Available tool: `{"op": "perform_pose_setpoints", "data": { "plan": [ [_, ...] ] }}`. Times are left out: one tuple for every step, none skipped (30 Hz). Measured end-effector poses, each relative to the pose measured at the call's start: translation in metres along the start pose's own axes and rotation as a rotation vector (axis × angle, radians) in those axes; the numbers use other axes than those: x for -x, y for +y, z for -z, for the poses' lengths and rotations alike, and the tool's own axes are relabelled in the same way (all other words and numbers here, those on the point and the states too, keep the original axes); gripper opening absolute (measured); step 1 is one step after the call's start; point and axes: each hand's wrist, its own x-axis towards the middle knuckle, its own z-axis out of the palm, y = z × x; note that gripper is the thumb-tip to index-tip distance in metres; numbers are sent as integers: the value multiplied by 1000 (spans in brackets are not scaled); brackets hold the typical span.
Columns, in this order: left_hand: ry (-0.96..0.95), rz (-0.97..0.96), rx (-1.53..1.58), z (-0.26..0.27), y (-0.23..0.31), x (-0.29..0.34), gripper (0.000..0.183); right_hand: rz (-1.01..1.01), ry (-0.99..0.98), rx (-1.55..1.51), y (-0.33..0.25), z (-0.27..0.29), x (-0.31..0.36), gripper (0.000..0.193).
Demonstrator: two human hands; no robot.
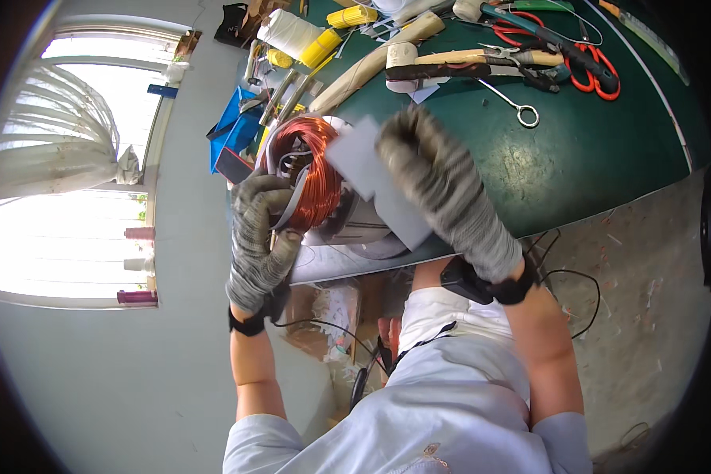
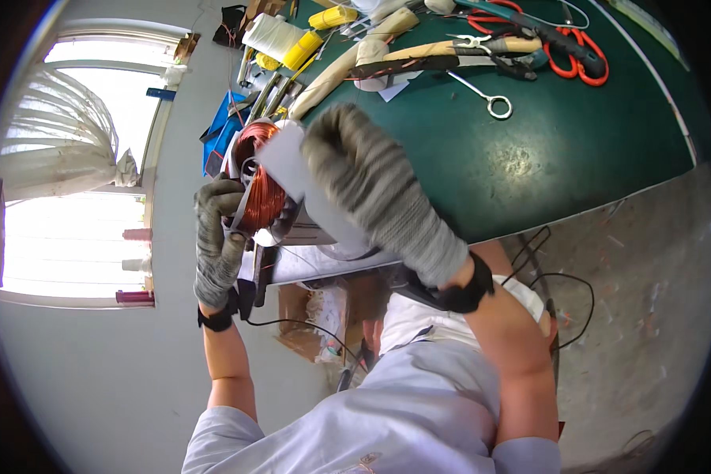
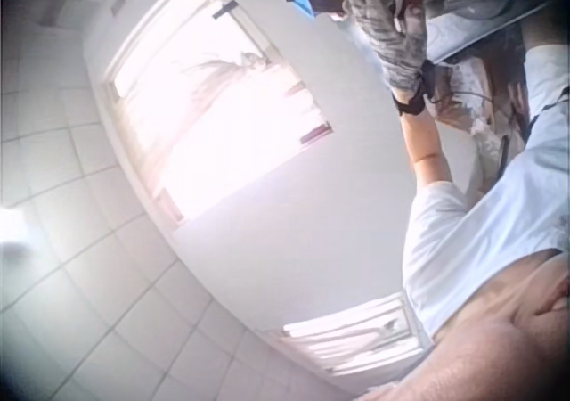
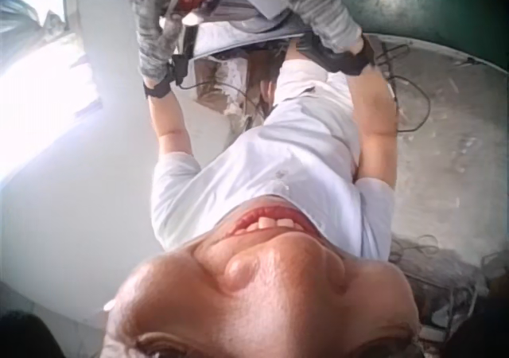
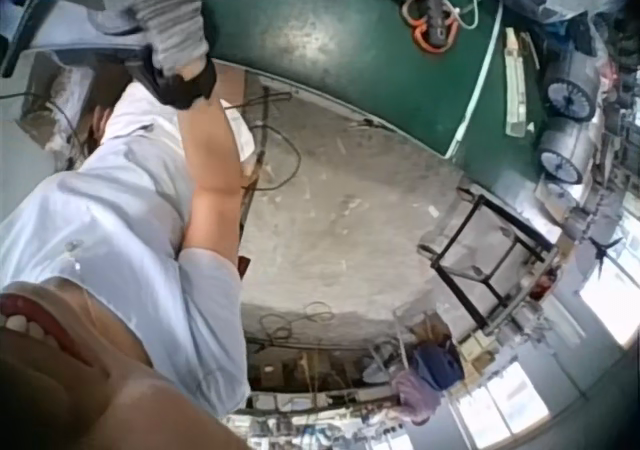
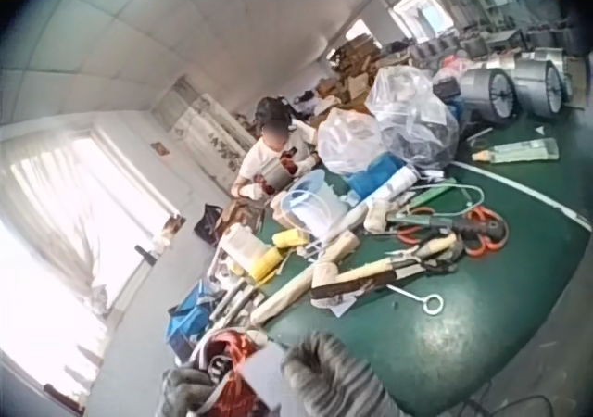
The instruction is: Manually winding and organizing copper coils within a motor stator using tools.
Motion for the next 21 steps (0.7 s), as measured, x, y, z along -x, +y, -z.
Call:
{"op": "perform_pose_setpoints", "data": {
  "plan": [
    [89, 21, 117, -5, 8, -1, 42, -53, 3, -149, 2, 0, -8, 16],
    [163, 147, 103, -13, 15, -1, 44, 30, 94, -67, 7, -4, -21, 14],
    [162, 174, -48, -22, 20, -2, 45, 89, 85, -27, 10, -6, -23, 13],
    [191, 155, -146, -33, 22, -3, 47, 94, 100, 1, 14, -7, -25, 12],
    [172, 163, -259, -41, 22, -4, 49, 103, 114, 30, 17, -8, -24, 11],
    [151, 145, -280, -44, 18, -6, 53, 94, 135, 154, 20, -8, -20, 12],
    [183, 109, -251, -48, 17, -6, 55, 178, 129, 207, 21, -8, -14, 13],
    [196, 120, -231, -51, 14, -7, 56, 212, 127, 272, 22, -6, -7, 14],
    [225, 147, -200, -52, 12, -7, 58, 287, 137, 332, 23, -4, -1, 16],
    [250, 134, -149, -54, 10, -7, 64, 386, 202, 464, 24, -5, 3, 19],
    [282, 157, -117, -55, 9, -5, 64, 386, 190, 478, 23, -6, 8, 19],
    [306, 178, -94, -57, 8, -4, 65, 390, 179, 492, 23, -6, 12, 20],
    [316, 165, -87, -59, 7, -2, 66, 396, 169, 507, 22, -7, 14, 21],
    [343, 159, -87, -61, 5, 0, 67, 312, 114, 470, 20, -8, 17, 22],
    [366, 169, -93, -64, 4, 2, 67, 299, 106, 490, 20, -9, 18, 22],
    [383, 158, -101, -66, 1, 4, 68, 297, 90, 497, 20, -10, 18, 23],
    [400, 149, -110, -67, -1, 5, 68, 294, 73, 503, 20, -12, 19, 24],
    [402, 104, -138, -67, -4, 7, 70, 293, 55, 510, 20, -13, 19, 24],
    [417, 102, -95, -67, -7, 8, 71, 295, 54, 486, 21, -15, 20, 24],
    [432, 102, -52, -67, -9, 8, 72, 298, 51, 463, 23, -17, 20, 24],
    [427, 102, -9, -66, -10, 6, 73, 311, 39, 430, 24, -19, 20, 24]
  ]
}}
